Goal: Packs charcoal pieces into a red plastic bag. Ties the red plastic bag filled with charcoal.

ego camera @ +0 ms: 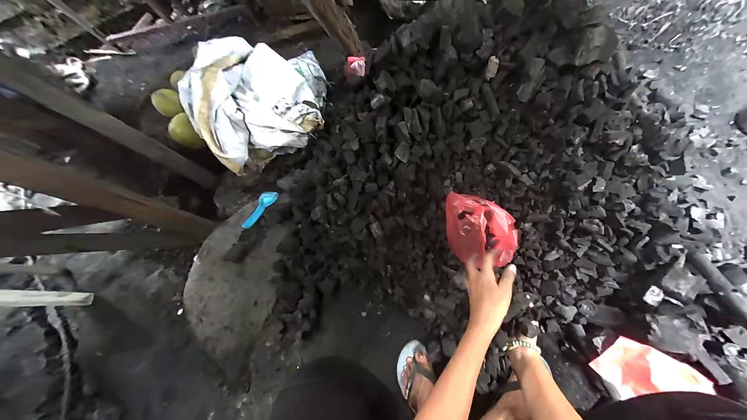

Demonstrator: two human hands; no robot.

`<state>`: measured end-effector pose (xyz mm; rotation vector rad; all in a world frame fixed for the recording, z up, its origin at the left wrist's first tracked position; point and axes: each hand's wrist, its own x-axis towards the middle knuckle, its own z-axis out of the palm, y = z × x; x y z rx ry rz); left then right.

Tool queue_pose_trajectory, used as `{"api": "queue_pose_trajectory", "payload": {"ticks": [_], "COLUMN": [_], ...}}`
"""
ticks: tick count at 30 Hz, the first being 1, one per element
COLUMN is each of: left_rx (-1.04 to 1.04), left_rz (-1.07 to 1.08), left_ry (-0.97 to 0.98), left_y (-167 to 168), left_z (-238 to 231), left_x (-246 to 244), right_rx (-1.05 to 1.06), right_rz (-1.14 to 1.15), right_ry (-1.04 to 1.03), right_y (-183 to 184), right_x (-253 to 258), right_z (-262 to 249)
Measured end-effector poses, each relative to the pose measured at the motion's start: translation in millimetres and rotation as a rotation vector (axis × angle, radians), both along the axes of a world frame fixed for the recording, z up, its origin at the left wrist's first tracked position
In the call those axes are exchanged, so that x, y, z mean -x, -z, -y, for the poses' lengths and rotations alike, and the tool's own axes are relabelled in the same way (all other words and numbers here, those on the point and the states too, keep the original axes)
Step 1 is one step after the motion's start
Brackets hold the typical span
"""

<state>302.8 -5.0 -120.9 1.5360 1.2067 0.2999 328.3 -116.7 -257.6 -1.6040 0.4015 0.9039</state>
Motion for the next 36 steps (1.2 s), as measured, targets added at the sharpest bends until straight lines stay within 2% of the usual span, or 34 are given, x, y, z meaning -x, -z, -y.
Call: {"api": "queue_pose_trajectory", "payload": {"ticks": [3, 5, 7, 8, 11, 14, 16, 19, 22, 24, 26, 28, 30, 33, 35, 36], "left_rx": [-0.199, -0.222, -0.184, -0.164, -0.090, -0.050, -0.013, 0.031, 0.016, -0.013, -0.050, -0.064, -0.071, -0.010, 0.087, 0.141], "left_rz": [-0.116, -0.200, -0.279, -0.273, -0.013, 0.341, 0.475, 0.519, 0.582, 0.590, 0.512, 0.388, 0.297, 0.332, 0.450, 0.513], "left_ry": [-0.253, -0.282, -0.267, -0.263, -0.340, -0.447, -0.454, -0.437, -0.468, -0.465, -0.422, -0.363, -0.314, -0.306, -0.384, -0.449], "left_y": [0.6, 1.5, 2.9, 4.2, 13.2, 23.5, 20.5, 13.3, -8.4, -25.6, -33.2, -27.6, -12.9, 7.9, 22.6, 31.5], "left_z": [-27.3, -47.7, -68.2, -76.0, -91.8, -91.7, -90.7, -99.7, -117.6, -133.1, -148.7, -161.1, -164.9, -155.6, -138.8, -127.0], "left_x": [-22.4, -39.1, -49.9, -50.1, -34.6, -7.4, 8.1, 18.5, 15.1, 13.4, 10.9, 10.3, 13.5, 23.0, 33.8, 40.8], "right_rx": [-0.435, -0.642, -0.724, -0.728, -0.801, -0.877, -0.828, -0.493, -0.221, -0.104, 0.034, 0.074, -0.053, -0.239, -0.160, -0.050], "right_rz": [-0.129, -0.238, -0.272, -0.271, -0.248, -0.280, -0.298, -0.165, 0.086, 0.339, 0.560, 0.710, 0.728, 0.656, 0.582, 0.551], "right_ry": [0.411, 0.445, 0.434, 0.431, 0.292, 0.188, 0.137, -0.051, -0.445, -0.768, -1.085, -1.241, -1.087, -0.455, -0.098, -0.019], "right_y": [-9.4, -15.3, -30.5, -49.5, -100.7, -119.9, -123.2, -113.3, -111.2, -131.7, -158.5, -171.8, -167.0, -127.4, -80.3, -54.1], "right_x": [-21.2, -36.3, -46.6, -51.5, -65.0, -70.4, -73.0, -80.4, -100.8, -117.9, -132.5, -143.5, -150.3, -146.4, -135.2, -128.1], "right_z": [-24.8, -32.0, -39.4, -48.4, -81.8, -118.2, -143.4, -174.4, -192.0, -202.5, -211.4, -214.7, -201.6, -158.7, -125.9, -109.4]}}
